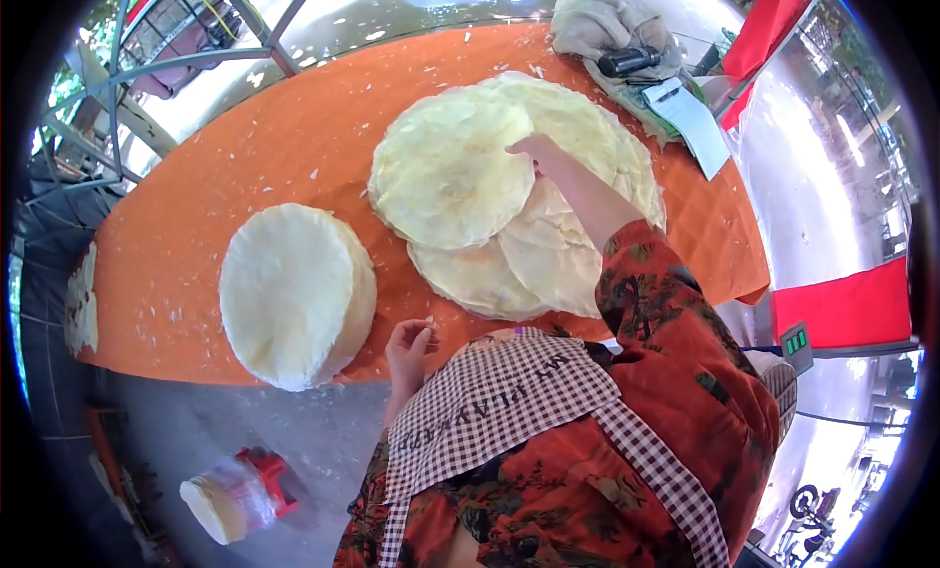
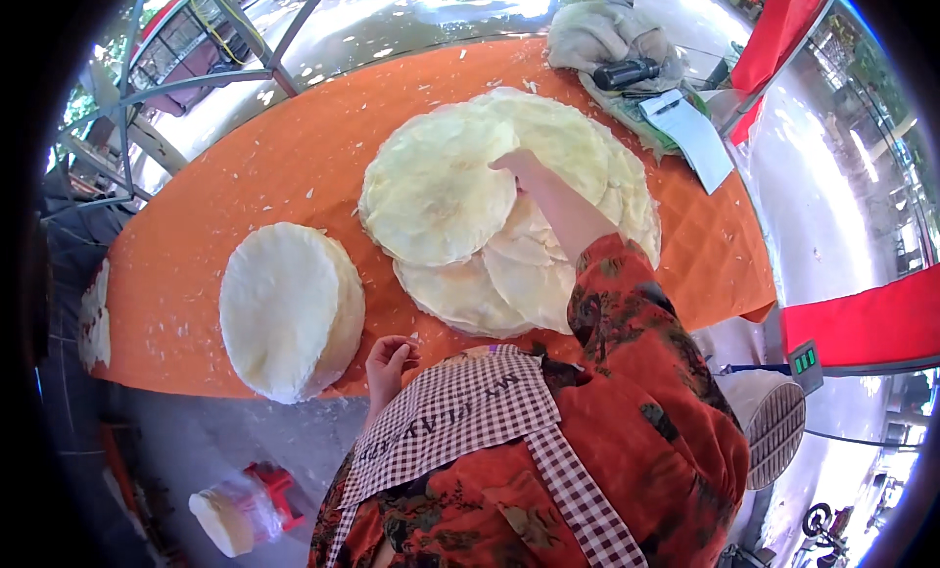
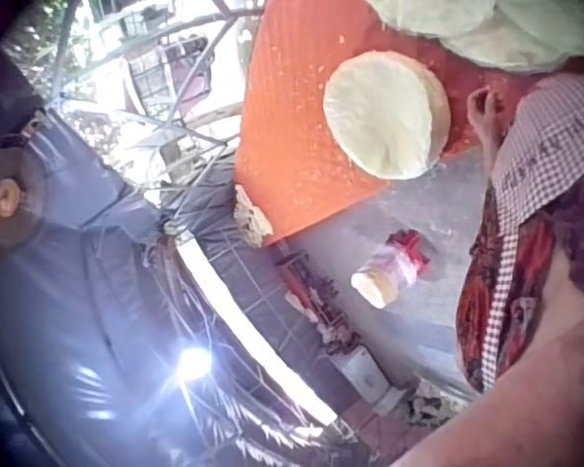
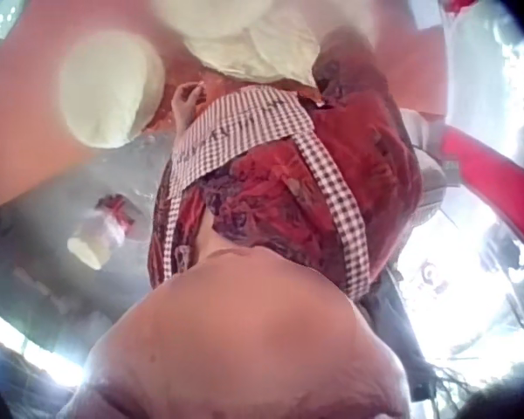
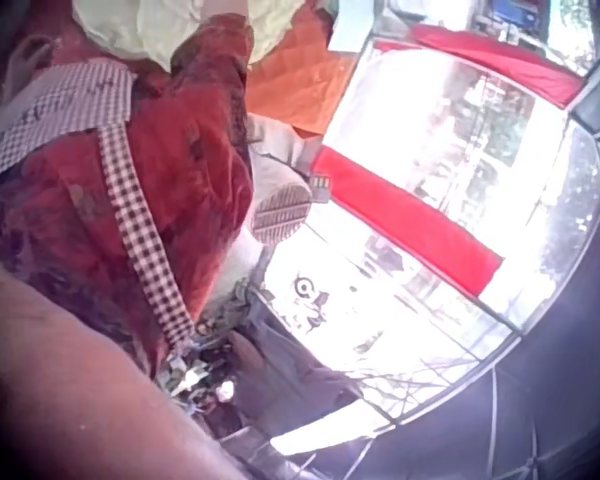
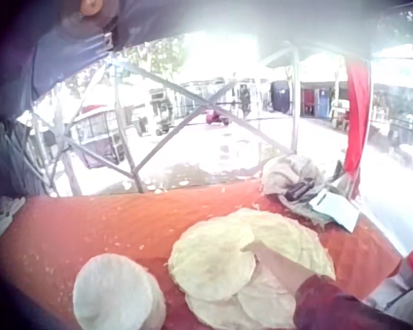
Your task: The person is peeling thin dough sheets from a stack and placing them into new piles by hand.
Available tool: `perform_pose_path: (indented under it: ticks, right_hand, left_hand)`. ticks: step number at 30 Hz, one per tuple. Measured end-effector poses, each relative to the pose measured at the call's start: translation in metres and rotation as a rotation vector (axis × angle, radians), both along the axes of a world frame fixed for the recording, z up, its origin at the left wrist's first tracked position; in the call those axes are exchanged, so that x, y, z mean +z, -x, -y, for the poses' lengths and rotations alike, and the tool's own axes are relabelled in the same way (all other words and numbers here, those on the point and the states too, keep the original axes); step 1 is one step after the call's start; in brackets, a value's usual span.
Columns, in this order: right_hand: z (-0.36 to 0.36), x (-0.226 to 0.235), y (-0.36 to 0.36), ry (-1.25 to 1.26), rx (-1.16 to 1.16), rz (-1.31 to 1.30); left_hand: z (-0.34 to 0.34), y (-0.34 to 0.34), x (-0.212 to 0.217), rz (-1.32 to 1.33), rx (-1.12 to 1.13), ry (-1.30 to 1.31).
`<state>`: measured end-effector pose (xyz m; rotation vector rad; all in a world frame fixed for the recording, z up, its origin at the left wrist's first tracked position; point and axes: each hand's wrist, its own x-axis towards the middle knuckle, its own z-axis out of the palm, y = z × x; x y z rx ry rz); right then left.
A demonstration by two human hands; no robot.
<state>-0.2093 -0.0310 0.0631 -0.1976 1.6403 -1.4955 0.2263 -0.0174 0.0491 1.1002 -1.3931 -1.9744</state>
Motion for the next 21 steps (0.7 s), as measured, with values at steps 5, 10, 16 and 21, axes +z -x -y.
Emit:
perform_pose_path:
  ticks: [5, 10, 16, 21]
  right_hand:
    - [0.046, 0.032, 0.021, -0.006, 0.134, -0.345]
    - [0.011, 0.133, -0.004, 0.284, 0.008, -0.316]
    - [-0.152, 0.069, -0.033, 0.316, -0.203, -0.094]
    - [-0.215, -0.034, -0.049, 0.124, -0.223, 0.169]
  left_hand:
    - [0.002, 0.016, 0.008, -0.009, 0.015, -0.114]
    - [0.026, 0.037, 0.005, -0.236, -0.077, -0.4]
    - [0.029, 0.094, -0.02, -0.7, -0.129, -0.934]
    - [0.038, 0.136, -0.025, -0.554, -0.258, -0.905]
